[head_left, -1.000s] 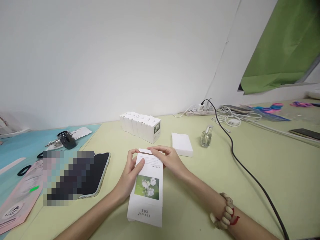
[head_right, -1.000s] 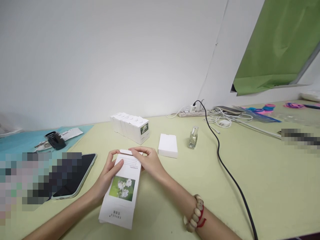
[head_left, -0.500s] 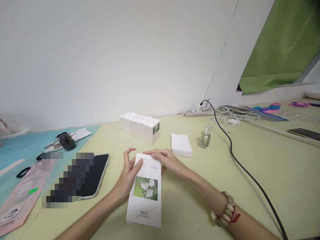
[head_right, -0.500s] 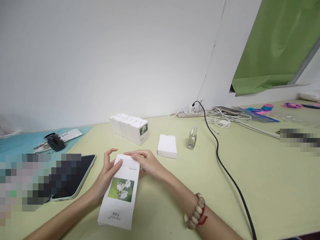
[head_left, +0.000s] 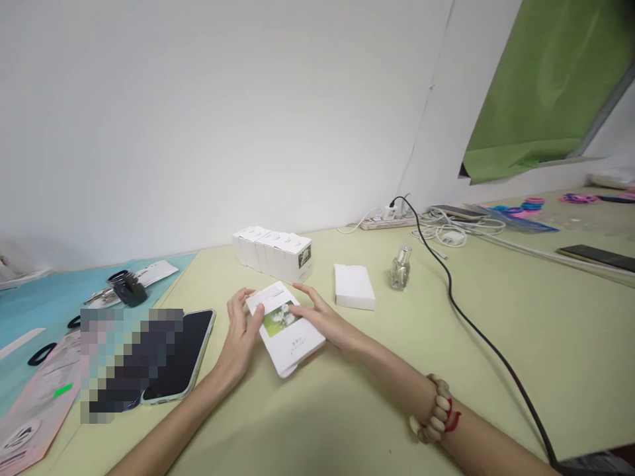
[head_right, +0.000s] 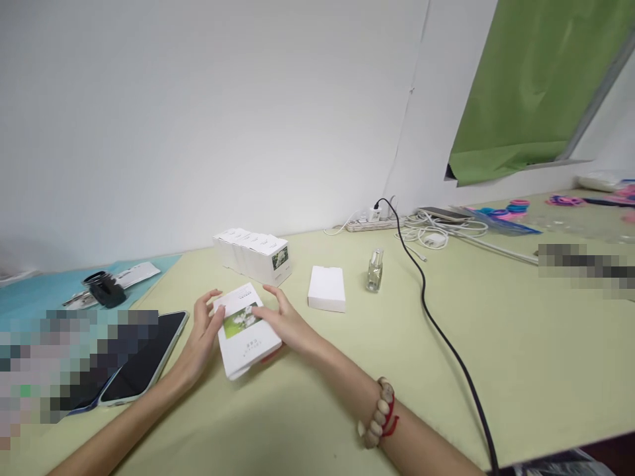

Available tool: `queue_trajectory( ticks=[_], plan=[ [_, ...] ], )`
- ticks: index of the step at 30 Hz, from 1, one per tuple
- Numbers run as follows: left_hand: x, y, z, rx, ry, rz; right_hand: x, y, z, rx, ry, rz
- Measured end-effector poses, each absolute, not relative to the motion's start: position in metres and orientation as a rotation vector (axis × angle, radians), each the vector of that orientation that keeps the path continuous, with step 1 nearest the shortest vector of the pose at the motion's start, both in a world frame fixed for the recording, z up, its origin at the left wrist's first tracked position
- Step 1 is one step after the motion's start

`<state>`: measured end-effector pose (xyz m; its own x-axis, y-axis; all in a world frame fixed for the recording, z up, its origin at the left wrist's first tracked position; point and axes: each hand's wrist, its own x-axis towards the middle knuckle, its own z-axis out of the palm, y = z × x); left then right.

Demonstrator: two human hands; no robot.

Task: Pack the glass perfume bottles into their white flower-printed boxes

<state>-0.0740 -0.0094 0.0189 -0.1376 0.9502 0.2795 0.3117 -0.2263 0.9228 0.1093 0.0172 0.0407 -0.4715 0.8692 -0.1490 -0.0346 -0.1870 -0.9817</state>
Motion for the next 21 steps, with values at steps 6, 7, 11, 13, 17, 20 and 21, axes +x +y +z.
queue_trajectory(
  ticks=[6,7,11,13,17,20,21],
  plan=[
    [-0.079,-0.01,0.026,2.387,1.454,1.322,0.121,0.029,0.043,-0.954,-1.34,1.933],
    [-0.079,-0.009,0.026,2.345,1.524,1.347,0.121,0.029,0.043,-0.961,-1.377,1.967],
    [-0.077,-0.006,0.023,1.892,1.546,1.353,0.119,0.03,0.043,-1.19,-1.657,1.52],
    [-0.075,-0.005,0.019,1.763,1.461,1.321,0.123,0.034,0.042,-1.359,-1.785,0.899],
    [-0.071,-0.005,0.01,1.77,1.413,1.086,0.142,0.053,0.031,-1.61,-1.777,0.049],
    [-0.072,-0.004,0.006,1.895,1.586,0.99,0.157,0.066,0.019,-1.859,-1.689,-0.029],
    [-0.073,-0.003,0.006,1.946,1.639,0.977,0.16,0.069,0.015,-1.928,-1.672,-0.008]
  ],
)
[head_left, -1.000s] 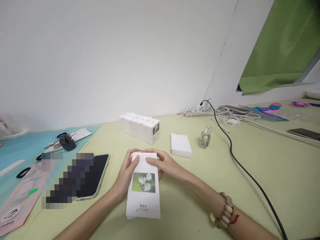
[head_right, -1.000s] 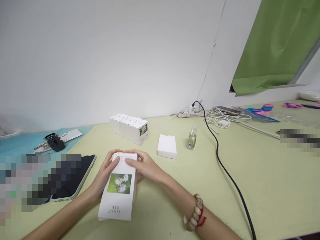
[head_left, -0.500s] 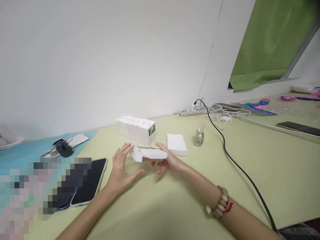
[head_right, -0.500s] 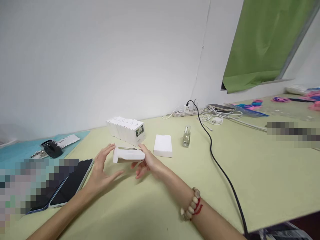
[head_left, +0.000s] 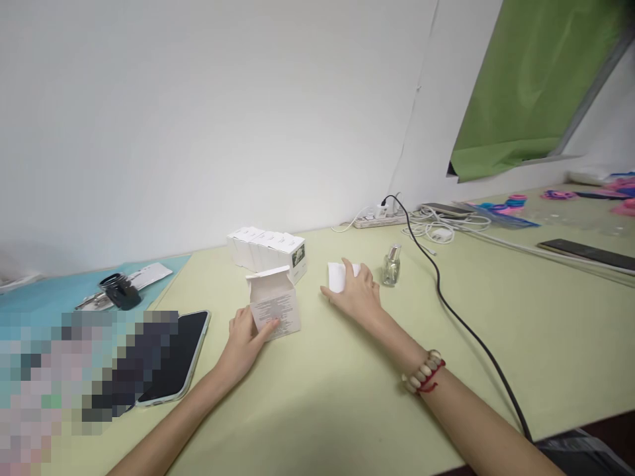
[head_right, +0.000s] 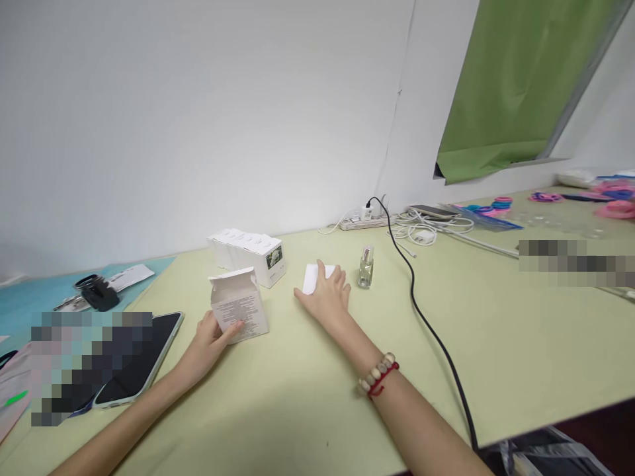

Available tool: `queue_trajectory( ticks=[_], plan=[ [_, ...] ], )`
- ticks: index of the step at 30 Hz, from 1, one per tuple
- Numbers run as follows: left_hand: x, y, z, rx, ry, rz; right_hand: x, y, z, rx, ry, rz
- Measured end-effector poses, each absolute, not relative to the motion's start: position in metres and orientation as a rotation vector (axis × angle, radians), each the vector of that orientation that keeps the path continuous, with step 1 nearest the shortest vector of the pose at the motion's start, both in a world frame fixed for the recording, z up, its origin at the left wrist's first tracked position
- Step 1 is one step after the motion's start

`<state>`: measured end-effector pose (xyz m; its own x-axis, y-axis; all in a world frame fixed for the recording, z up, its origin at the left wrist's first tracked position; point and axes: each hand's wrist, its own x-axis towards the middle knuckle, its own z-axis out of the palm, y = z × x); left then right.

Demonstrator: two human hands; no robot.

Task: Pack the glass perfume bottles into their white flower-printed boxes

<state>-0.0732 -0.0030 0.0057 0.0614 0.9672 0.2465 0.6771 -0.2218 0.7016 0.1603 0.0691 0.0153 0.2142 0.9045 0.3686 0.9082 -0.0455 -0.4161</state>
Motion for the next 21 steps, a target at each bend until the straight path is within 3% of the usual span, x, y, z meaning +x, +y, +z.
queue_trajectory(
  ticks=[5,9,12,15,18,21],
  plan=[
    [-0.085,0.004,0.008,2.04,1.845,0.983,0.169,0.072,0.018,-1.984,-1.639,0.113],
    [-0.091,0.008,0.005,1.988,1.885,0.945,0.166,0.068,0.033,-1.553,-1.483,0.2],
    [-0.09,0.009,0.004,1.969,1.882,0.935,0.156,0.061,0.042,-0.983,-1.342,0.569],
    [-0.084,0.003,0.012,1.906,1.987,1.185,0.142,0.049,0.05,-0.589,-1.065,1.076],
    [-0.073,-0.013,0.026,1.863,1.94,1.586,0.128,0.032,0.057,-0.42,-0.872,1.476],
    [-0.057,-0.035,0.037,1.822,1.545,1.619,0.115,0.017,0.054,-0.407,-0.893,1.725]
  ],
)
